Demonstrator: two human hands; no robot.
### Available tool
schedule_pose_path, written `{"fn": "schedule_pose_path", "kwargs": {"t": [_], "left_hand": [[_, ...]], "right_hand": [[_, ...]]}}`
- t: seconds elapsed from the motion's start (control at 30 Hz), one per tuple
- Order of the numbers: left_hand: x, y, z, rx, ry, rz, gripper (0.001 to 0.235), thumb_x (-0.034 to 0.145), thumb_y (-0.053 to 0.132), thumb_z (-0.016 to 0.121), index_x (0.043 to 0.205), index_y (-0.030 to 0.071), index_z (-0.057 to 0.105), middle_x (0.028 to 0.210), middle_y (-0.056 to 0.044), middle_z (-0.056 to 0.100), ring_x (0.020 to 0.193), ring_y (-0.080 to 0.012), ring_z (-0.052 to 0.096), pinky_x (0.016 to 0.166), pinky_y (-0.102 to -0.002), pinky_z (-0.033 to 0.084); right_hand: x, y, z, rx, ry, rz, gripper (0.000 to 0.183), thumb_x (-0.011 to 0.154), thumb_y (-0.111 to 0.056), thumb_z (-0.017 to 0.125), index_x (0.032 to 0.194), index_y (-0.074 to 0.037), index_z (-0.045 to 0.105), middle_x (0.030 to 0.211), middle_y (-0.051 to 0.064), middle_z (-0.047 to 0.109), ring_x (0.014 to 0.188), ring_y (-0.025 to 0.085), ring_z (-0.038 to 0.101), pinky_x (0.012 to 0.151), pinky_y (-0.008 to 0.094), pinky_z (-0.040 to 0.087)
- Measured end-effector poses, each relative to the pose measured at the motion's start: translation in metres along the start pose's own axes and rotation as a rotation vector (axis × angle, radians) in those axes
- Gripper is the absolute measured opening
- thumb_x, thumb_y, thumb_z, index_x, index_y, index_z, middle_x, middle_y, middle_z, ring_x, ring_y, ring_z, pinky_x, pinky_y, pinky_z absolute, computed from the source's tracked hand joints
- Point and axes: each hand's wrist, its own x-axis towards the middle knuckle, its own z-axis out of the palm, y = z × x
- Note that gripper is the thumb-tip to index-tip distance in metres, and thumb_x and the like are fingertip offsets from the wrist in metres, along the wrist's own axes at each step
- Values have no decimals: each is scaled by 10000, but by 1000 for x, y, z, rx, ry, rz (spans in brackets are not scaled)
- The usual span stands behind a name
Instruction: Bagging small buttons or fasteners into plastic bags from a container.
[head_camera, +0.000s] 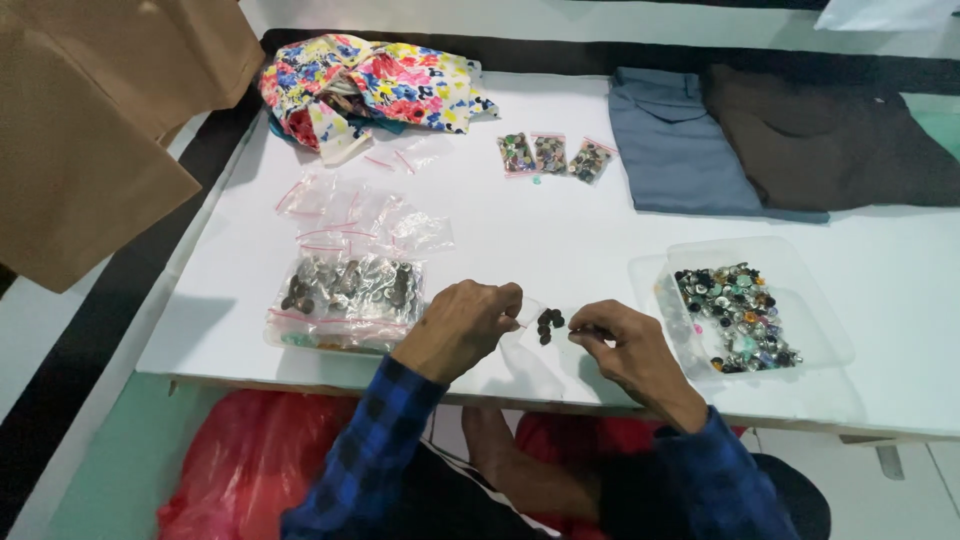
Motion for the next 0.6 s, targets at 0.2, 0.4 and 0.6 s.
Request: {"fn": "schedule_pose_path", "kwargs": {"t": [0.2, 0.4, 0.6], "left_hand": [[3, 5, -1, 7, -28, 2, 65, 925, 173, 688, 968, 149, 645, 785, -109, 736, 855, -366, 742, 764, -456, 573], [-1, 10, -2, 20, -44, 22, 90, 924, 192, 678, 989, 146, 638, 786, -118, 732, 857, -387, 737, 741, -487, 575], [4, 0, 7, -23, -8, 34, 112, 909, 176, 704, 956, 140, 610, 785, -144, 730, 850, -395, 737, 749, -474, 573]], "right_hand": [[7, -63, -15, 90, 54, -236, 205, 833, 56, 738, 957, -103, 774, 932, 74, 747, 834, 207, 762, 748, 350, 665], [19, -71, -1, -209, -23, -289, 197, 892, 3, 689, 1030, -134, 718, 989, 70, 724, 889, 257, 771, 763, 350, 649], [18, -81, 1, -225, -65, -298, 189, 896, 5, 678, 1051, -103, 683, 1015, 92, 731, 841, 281, 773, 731, 381, 643]]}}
